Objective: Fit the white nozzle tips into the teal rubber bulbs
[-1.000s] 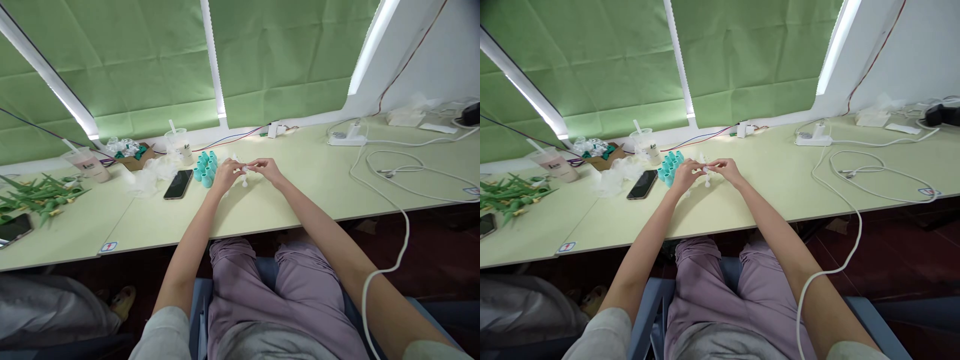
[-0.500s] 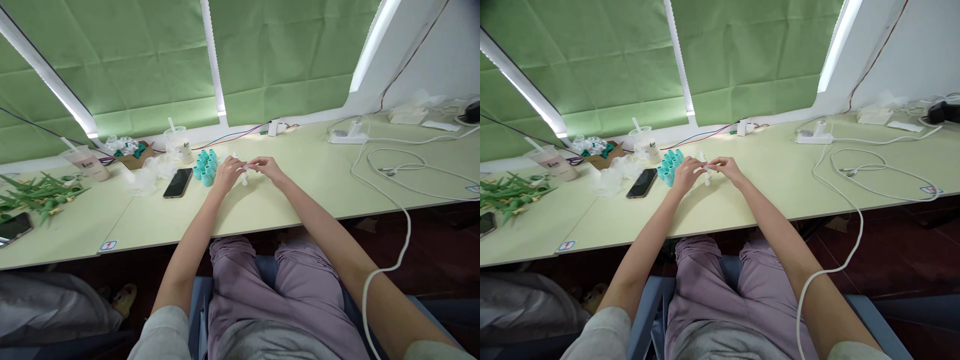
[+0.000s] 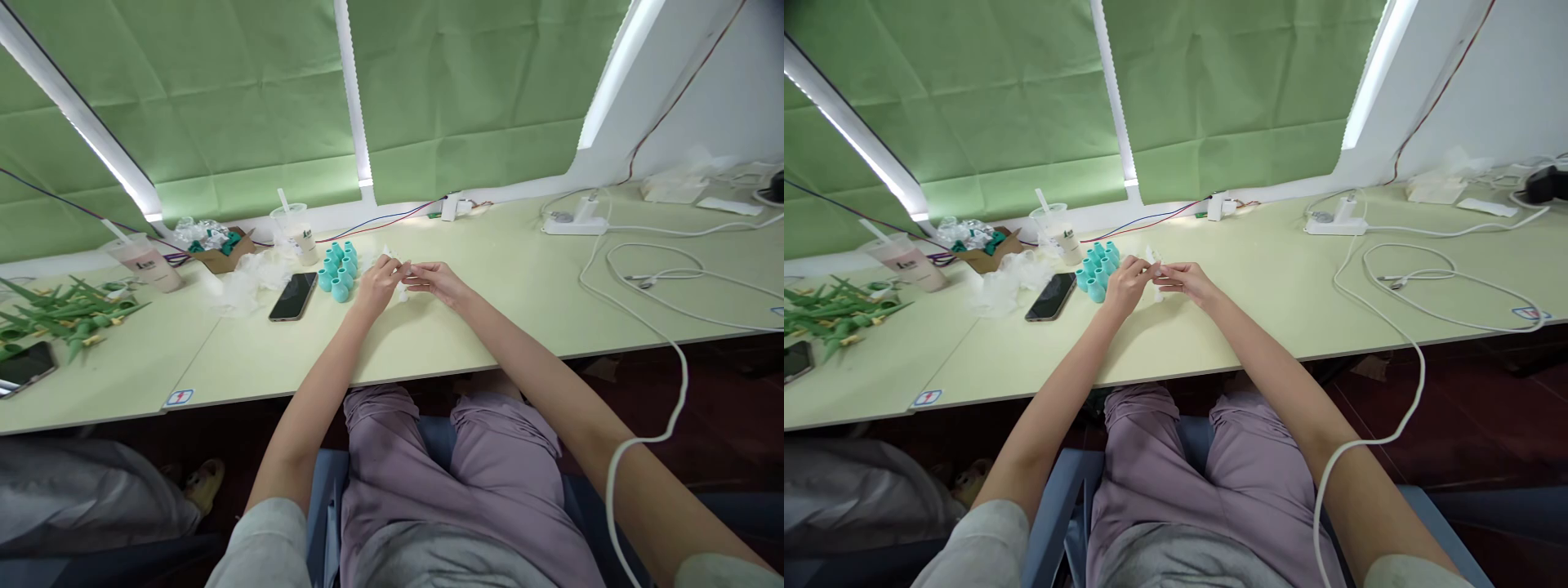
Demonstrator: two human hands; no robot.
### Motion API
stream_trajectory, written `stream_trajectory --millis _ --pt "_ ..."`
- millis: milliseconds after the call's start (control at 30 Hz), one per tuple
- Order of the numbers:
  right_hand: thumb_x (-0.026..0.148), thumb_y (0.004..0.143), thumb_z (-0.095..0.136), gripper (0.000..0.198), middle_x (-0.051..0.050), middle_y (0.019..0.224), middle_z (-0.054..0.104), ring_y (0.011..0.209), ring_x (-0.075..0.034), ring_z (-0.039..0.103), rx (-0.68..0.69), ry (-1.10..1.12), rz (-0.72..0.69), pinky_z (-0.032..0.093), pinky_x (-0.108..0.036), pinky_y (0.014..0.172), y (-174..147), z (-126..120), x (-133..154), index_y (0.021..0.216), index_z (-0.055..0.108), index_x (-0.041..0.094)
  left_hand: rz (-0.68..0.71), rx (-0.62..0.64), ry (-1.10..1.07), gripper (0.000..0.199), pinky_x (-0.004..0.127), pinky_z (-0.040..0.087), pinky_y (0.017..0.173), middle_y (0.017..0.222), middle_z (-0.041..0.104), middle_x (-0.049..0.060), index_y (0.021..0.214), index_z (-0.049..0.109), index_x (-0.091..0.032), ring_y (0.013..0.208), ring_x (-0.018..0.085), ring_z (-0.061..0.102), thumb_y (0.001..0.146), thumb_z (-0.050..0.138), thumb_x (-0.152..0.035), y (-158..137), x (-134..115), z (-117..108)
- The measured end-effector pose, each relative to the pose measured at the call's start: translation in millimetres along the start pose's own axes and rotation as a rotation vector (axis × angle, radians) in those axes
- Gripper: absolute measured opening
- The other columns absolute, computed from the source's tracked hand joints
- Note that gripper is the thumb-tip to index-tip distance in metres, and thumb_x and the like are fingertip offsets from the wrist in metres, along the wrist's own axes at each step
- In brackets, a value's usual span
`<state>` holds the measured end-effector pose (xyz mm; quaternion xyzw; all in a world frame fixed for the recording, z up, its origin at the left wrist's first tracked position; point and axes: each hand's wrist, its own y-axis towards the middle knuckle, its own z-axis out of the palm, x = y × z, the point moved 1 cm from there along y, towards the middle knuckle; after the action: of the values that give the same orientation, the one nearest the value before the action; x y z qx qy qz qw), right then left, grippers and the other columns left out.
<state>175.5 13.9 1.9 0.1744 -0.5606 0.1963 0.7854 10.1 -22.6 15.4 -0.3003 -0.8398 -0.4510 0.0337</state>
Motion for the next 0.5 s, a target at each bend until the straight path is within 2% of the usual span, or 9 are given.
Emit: stream_trajectory --millis 233,500 --pt "0.033 0.054 0.085 0.037 -0.006 0.082 0.070 0.077 -0.014 0.068 -0.050 0.065 0.056 0.057 -0.029 0.082 0.4 0.1 -1.0 0.082 0.071 0.013 0.047 0.068 0.036 0.037 0.027 0.041 0.067 0.089 0.061 0.008 0.117 0.058 -0.015 0.088 0.017 0.052 0.097 0.027 -0.015 -1.1 -4.5 -1.1" --pt "0.033 0.052 0.086 0.036 -0.005 0.083 0.070 0.078 -0.013 0.067 -0.007 0.102 0.031 0.057 -0.028 0.083 0.9 -1.1 -0.2 0.079 0.071 0.013 0.049 0.145 -0.044 0.037 0.034 0.047 0.078 0.094 0.060 0.013 0.122 0.052 -0.013 0.090 0.019 0.053 0.097 0.026 -0.016 1.8 -6.7 -5.2"
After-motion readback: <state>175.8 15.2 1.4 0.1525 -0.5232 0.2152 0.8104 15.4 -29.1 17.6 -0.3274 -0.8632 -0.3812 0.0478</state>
